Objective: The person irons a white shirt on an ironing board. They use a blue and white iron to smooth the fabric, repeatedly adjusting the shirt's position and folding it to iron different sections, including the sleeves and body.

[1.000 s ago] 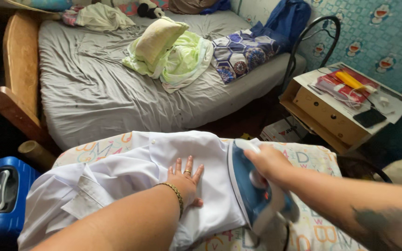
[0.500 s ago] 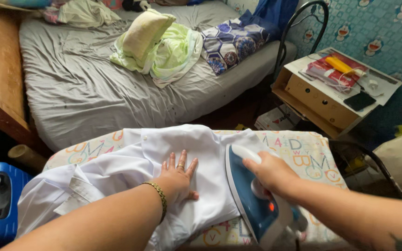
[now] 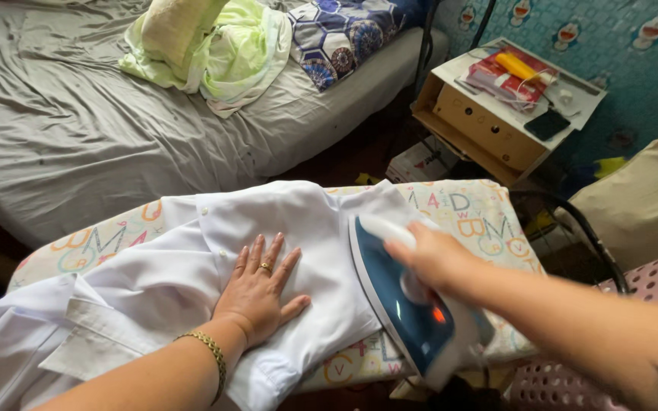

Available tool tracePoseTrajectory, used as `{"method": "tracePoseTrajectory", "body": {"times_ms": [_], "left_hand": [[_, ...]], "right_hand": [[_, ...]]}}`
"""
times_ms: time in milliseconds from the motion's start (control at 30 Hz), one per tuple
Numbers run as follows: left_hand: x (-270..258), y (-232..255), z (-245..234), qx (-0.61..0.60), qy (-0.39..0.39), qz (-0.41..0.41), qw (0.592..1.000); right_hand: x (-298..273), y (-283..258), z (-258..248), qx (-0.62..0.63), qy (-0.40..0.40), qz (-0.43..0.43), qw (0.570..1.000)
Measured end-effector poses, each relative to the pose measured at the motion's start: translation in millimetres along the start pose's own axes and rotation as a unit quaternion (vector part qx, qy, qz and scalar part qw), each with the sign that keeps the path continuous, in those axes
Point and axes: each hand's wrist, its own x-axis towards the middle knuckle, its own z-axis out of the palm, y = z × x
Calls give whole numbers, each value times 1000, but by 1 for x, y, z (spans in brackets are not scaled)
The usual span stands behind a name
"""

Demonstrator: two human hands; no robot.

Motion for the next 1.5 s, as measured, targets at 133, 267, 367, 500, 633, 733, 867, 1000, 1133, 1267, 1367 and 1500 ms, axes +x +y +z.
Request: {"method": "tracePoseTrajectory", "body": {"times_ms": [133,267,367,500,633,733,867,1000,1133,1267,1367,1500], "left_hand": [[0,1,-4,-11,-4,-2,1000],[0,-3,0,-26,3,7,1000],[0,-4,1,-30,15,11,999],[1,-4,3,-30,25,15,999],[1,-5,6,-35,40,19,998],[0,-5,3,-29,24,19,999],[1,-4,-1,-29,8,17,999],[-1,-4,-1,-23,6,15,1000],[-1,-3,-2,-14,3,13,1000],[-2,-2,-3,-8,-8,7,1000],[-1,-1,-6,-10,-8,8,1000],[-3,-1,-7,-15,-9,3,1000]], "right_hand": [[-39,-1,-5,-30,21,50,998],[-17,-7,0,-5,34,29,999],[32,-17,2,4,40,-28,999],[93,-44,-6,21,32,-41,998],[94,-42,-10,-5,-1,-25,1000],[51,-17,0,-4,-3,-51,999],[-15,-3,1,28,19,54,998],[-8,-15,3,15,38,28,999],[40,-39,-2,15,51,-10,999],[66,-55,-6,-17,39,4,999],[57,-38,-6,4,24,-29,999],[-4,7,2,-30,31,-36,998]]}}
